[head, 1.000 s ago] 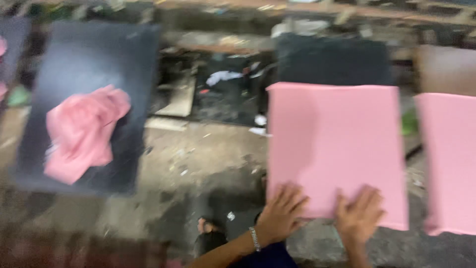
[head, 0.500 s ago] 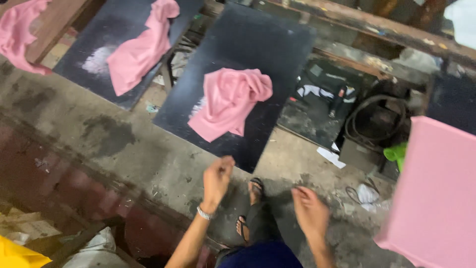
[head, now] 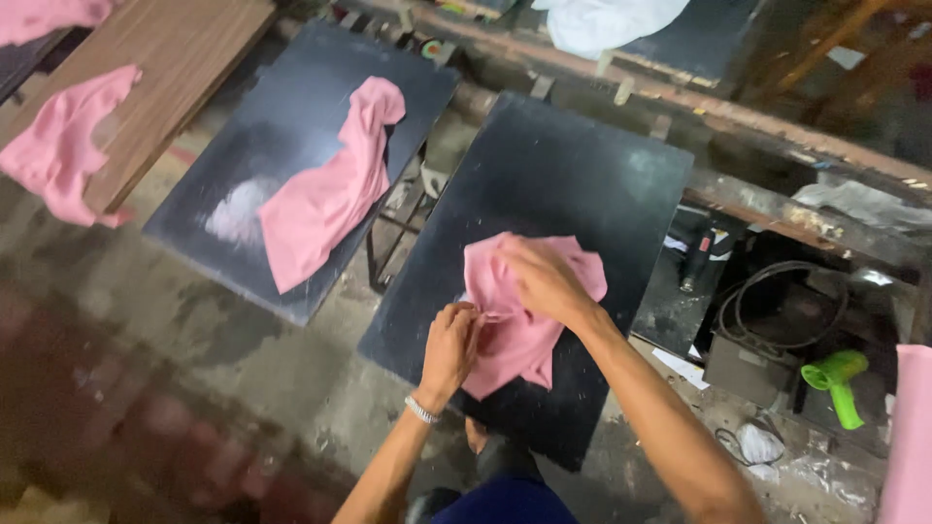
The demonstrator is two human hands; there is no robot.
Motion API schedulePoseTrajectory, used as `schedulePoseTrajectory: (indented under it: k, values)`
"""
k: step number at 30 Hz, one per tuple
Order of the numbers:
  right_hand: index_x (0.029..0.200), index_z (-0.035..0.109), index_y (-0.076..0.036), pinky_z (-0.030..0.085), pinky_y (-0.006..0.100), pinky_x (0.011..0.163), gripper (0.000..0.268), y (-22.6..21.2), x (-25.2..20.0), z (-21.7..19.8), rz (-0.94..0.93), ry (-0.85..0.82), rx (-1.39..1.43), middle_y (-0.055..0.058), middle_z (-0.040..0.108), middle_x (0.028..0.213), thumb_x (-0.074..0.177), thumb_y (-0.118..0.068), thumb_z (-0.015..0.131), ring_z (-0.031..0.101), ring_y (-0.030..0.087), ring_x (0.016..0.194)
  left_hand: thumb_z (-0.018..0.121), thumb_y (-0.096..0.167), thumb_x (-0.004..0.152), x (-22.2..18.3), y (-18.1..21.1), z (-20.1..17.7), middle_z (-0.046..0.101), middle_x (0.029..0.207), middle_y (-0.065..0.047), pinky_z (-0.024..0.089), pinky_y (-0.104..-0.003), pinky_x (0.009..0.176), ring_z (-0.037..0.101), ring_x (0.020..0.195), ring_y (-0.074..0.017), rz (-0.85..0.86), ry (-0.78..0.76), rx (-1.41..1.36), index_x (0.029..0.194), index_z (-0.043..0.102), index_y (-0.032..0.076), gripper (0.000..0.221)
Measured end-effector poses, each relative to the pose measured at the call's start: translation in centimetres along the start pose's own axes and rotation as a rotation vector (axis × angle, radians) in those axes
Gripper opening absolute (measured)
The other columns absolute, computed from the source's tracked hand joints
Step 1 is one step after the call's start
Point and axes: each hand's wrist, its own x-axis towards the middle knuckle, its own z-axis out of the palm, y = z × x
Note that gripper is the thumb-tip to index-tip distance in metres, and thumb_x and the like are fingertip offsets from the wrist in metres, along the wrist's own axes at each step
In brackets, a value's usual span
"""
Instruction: Placing pink fabric pieces onto boards for screen printing.
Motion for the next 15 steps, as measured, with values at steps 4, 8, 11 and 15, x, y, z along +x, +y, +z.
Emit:
schedulePoseTrajectory:
  k: [4,8,11,15]
  values:
    - [0.156,0.041,-0.032,0.018,0.062,0.124,0.065,-1.9,4.8,-7.6,0.324,-0.610,0.041,0.013,0.069,0.131,0.095,-0.023,0.065,0.058,0.032,0.131,0.052,0.014,0.106,4.3,2.1,-4.4,0.069,0.097,-0.015,0.055,-0.040,0.082,0.070,0.090,-0.0359,-0.167,-0.094,-0.505,0.102,0.057,0.009,0.008]
    - [0.094,0.070,-0.018,0.055,0.044,0.086,0.010,0.3,6.0,-10.0,0.359,-0.428,0.159,0.005,0.071,0.091,0.095,-0.025,0.064,0.070,0.030,0.096,0.049,0.020,0.109,10.0,3.3,-9.7,0.049,0.068,0.001,0.047,-0.030,0.062,0.051,0.067,-0.0123,-0.213,-0.064,-0.733,0.103,0.066,0.010,0.020]
    - [0.097,0.067,-0.010,0.053,0.047,0.088,0.008,-1.1,5.6,-15.3,0.436,-0.138,0.346,0.012,0.071,0.106,0.094,-0.016,0.062,0.069,0.035,0.103,0.063,0.011,0.099,13.5,3.0,-13.0,0.057,0.067,-0.001,0.047,-0.029,0.062,0.050,0.069,-0.0114,-0.105,-0.230,-0.783,0.101,0.070,0.008,0.008]
    - [0.077,0.044,-0.013,0.030,0.029,0.054,0.024,-4.0,4.5,-25.8,0.495,0.121,0.508,-0.004,0.033,0.062,0.094,-0.006,0.059,0.034,0.013,0.057,0.089,0.001,0.070,17.5,3.8,-21.3,0.059,0.058,-0.010,0.047,-0.038,0.055,0.053,0.061,-0.0205,0.101,-0.558,-0.557,0.101,0.076,0.006,0.034]
